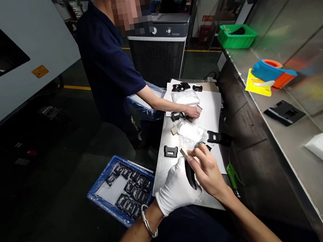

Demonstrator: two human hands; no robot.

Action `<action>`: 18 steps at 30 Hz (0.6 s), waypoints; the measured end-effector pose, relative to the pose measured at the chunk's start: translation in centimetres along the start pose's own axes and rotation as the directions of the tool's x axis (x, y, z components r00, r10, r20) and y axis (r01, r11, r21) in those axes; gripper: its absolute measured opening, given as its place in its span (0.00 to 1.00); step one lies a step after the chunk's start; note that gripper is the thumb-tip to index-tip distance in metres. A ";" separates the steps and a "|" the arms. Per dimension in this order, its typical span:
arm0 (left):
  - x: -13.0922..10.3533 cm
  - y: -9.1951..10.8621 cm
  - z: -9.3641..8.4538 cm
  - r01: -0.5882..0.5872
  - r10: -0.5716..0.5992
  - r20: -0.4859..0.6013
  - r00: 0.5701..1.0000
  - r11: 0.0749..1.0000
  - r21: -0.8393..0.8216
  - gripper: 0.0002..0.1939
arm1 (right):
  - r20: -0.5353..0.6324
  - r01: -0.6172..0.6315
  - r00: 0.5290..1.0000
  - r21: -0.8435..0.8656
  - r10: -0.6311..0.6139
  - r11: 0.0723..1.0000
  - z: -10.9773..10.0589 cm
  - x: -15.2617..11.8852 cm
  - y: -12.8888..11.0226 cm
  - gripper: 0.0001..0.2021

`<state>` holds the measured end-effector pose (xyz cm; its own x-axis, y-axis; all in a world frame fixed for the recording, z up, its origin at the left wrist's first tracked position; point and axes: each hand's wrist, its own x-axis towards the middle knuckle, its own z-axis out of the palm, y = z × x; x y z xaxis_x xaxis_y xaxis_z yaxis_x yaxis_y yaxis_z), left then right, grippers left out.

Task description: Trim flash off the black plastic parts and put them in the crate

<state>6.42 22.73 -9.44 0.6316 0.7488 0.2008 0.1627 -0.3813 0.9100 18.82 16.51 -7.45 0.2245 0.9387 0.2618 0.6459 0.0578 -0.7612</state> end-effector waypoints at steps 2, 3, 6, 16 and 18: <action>0.0 -0.3 0.0 0.065 -0.065 -0.022 0.998 0.998 -0.005 0.27 | 0.016 0.010 1.000 -0.007 -0.010 1.000 0.1 -0.3 -0.1 0.08; 0.0 -0.5 0.0 0.105 -0.104 -0.035 0.994 0.995 -0.001 0.27 | 0.036 0.025 0.999 -0.005 -0.025 1.000 0.1 -0.5 -0.2 0.08; 0.2 -0.8 0.0 0.084 -0.083 -0.036 0.996 0.996 0.042 0.25 | 0.033 0.034 0.999 -0.008 -0.033 0.999 0.2 -1.1 -0.5 0.07; 0.6 -0.7 0.5 0.099 -0.100 -0.071 0.992 0.995 -0.021 0.20 | -0.004 -0.002 1.000 -0.042 0.001 0.999 0.3 -0.9 -0.3 0.07; 0.8 -1.7 0.6 0.111 -0.117 -0.064 0.991 0.990 -0.086 0.22 | 0.040 -0.002 0.999 -0.022 0.003 1.000 0.2 -1.2 0.0 0.07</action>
<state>7.05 23.64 -11.07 0.5582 0.8215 0.1163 0.1655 -0.2477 0.9546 18.41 15.39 -7.84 0.1971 0.9515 0.2361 0.6615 0.0486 -0.7484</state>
